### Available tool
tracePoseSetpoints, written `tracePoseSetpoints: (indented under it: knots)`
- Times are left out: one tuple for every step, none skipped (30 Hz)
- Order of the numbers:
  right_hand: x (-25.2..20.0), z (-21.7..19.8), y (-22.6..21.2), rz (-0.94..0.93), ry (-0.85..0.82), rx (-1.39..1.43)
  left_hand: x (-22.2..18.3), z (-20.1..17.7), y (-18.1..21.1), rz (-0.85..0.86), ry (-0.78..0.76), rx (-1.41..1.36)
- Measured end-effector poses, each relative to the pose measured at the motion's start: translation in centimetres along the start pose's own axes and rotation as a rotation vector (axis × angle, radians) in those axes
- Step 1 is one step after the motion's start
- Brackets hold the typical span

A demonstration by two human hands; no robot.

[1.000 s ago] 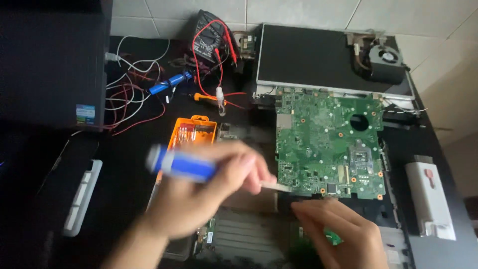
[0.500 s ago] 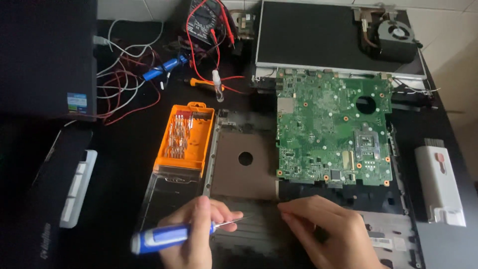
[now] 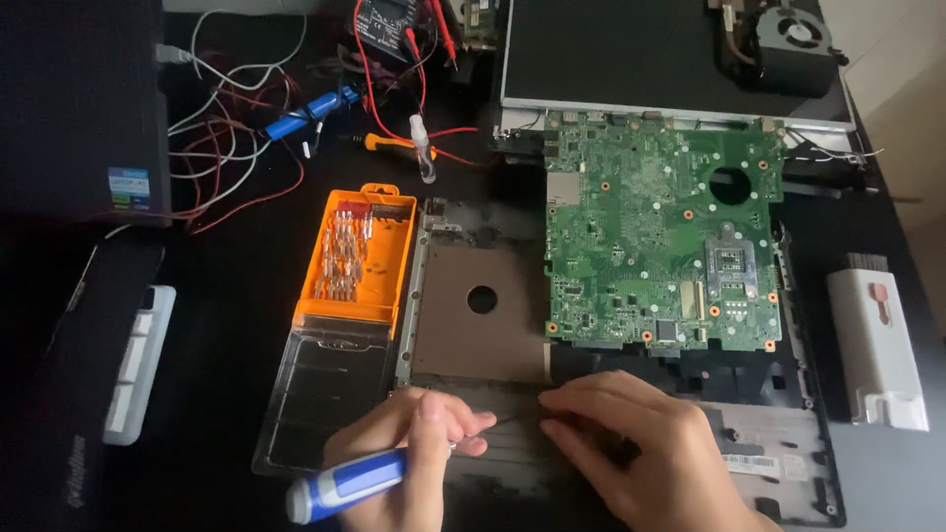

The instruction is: Repairing a laptop by removing and inspecting the motherboard using a screwdriver

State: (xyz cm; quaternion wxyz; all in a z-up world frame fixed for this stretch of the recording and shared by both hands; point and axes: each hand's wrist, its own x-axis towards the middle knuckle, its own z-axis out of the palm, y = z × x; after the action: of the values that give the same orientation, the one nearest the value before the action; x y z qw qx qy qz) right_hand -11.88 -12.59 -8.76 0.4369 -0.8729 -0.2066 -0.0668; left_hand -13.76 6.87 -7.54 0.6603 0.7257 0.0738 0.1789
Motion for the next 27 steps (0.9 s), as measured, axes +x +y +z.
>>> tracePoseSetpoints:
  knots:
    - [0.0,0.0,0.0,0.0,0.0,0.0,0.0,0.0,-0.2,0.0,0.0,0.0]
    - [0.0,0.0,0.0,0.005,-0.006,0.01,-0.1,0.0,-0.4,0.015,-0.002,-0.014]
    - [0.1,0.0,0.0,0.01,-0.013,0.019,-0.1,0.1,-0.6,0.029,-0.004,-0.029]
    - [0.0,0.0,0.0,0.009,-0.013,0.019,-0.1,0.0,-0.5,0.03,-0.003,-0.03]
    - [-0.1,0.0,0.0,0.01,-0.001,0.011,-0.1,0.0,-0.3,0.004,0.001,-0.018]
    - [-0.1,0.1,0.0,0.011,0.011,0.003,-0.1,0.0,-0.1,-0.021,0.004,-0.006]
    - [-0.1,0.1,0.0,0.01,0.011,0.003,-0.2,0.0,-0.1,-0.021,0.005,-0.006]
    - [-0.1,0.2,0.1,0.005,0.016,0.0,-0.1,0.0,-0.2,-0.014,0.011,-0.037]
    - [-0.2,0.2,0.1,-0.001,0.02,-0.003,-0.1,0.1,-0.2,-0.007,0.017,-0.068]
    - [-0.2,0.2,0.2,-0.001,0.021,-0.003,-0.1,0.0,-0.4,-0.006,0.017,-0.067]
    - [-0.2,0.1,0.2,-0.006,0.01,-0.005,-0.2,-0.1,-0.5,-0.012,0.008,-0.078]
    - [-0.3,0.1,0.3,-0.01,0.0,-0.006,-0.2,-0.1,-0.7,-0.018,-0.001,-0.087]
    - [-0.3,0.2,0.3,-0.011,0.003,-0.004,-0.2,-0.2,-0.9,-0.016,-0.002,-0.086]
    - [-0.3,0.2,0.3,-0.021,-0.008,-0.004,-0.2,-0.2,-1.1,-0.002,-0.004,-0.088]
    - [-0.3,0.2,0.3,-0.03,-0.019,-0.005,-0.1,-0.2,-1.3,0.011,-0.005,-0.091]
    - [-0.3,0.2,0.3,-0.03,-0.016,-0.006,-0.2,-0.2,-1.1,0.013,-0.008,-0.092]
    - [-0.3,0.2,0.4,-0.049,-0.01,0.0,-0.2,-0.1,-0.8,-0.015,-0.003,-0.104]
    - [-0.4,0.2,0.4,-0.068,-0.005,0.008,-0.3,-0.1,-0.6,-0.043,0.002,-0.115]
    - [-0.4,0.3,0.4,-0.069,-0.002,0.007,-0.3,0.0,-0.7,-0.041,0.0,-0.115]
    - [-0.4,0.3,0.4,-0.067,-0.009,0.003,-0.3,0.1,-0.8,-0.049,-0.001,-0.132]
    - [-0.4,0.3,0.4,-0.065,-0.016,-0.001,-0.4,0.2,-0.9,-0.058,-0.002,-0.148]
    - [-0.4,0.3,0.4,-0.065,-0.015,-0.002,-0.4,0.2,-0.8,-0.057,-0.003,-0.149]
    - [-0.3,0.3,0.4,-0.072,-0.013,0.005,-0.4,0.3,-0.7,-0.057,-0.008,-0.16]
    - [-0.3,0.3,0.4,-0.08,-0.011,0.012,-0.5,0.3,-0.6,-0.056,-0.014,-0.171]
    - [-0.3,0.3,0.5,-0.08,-0.01,0.012,-0.6,0.3,-0.9,-0.055,-0.014,-0.172]
    - [-0.4,0.4,0.5,-0.089,-0.009,0.006,-0.7,0.4,-1.3,-0.06,-0.005,-0.192]
    - [-0.4,0.4,0.6,-0.097,-0.008,0.001,-0.7,0.5,-1.6,-0.066,0.004,-0.212]
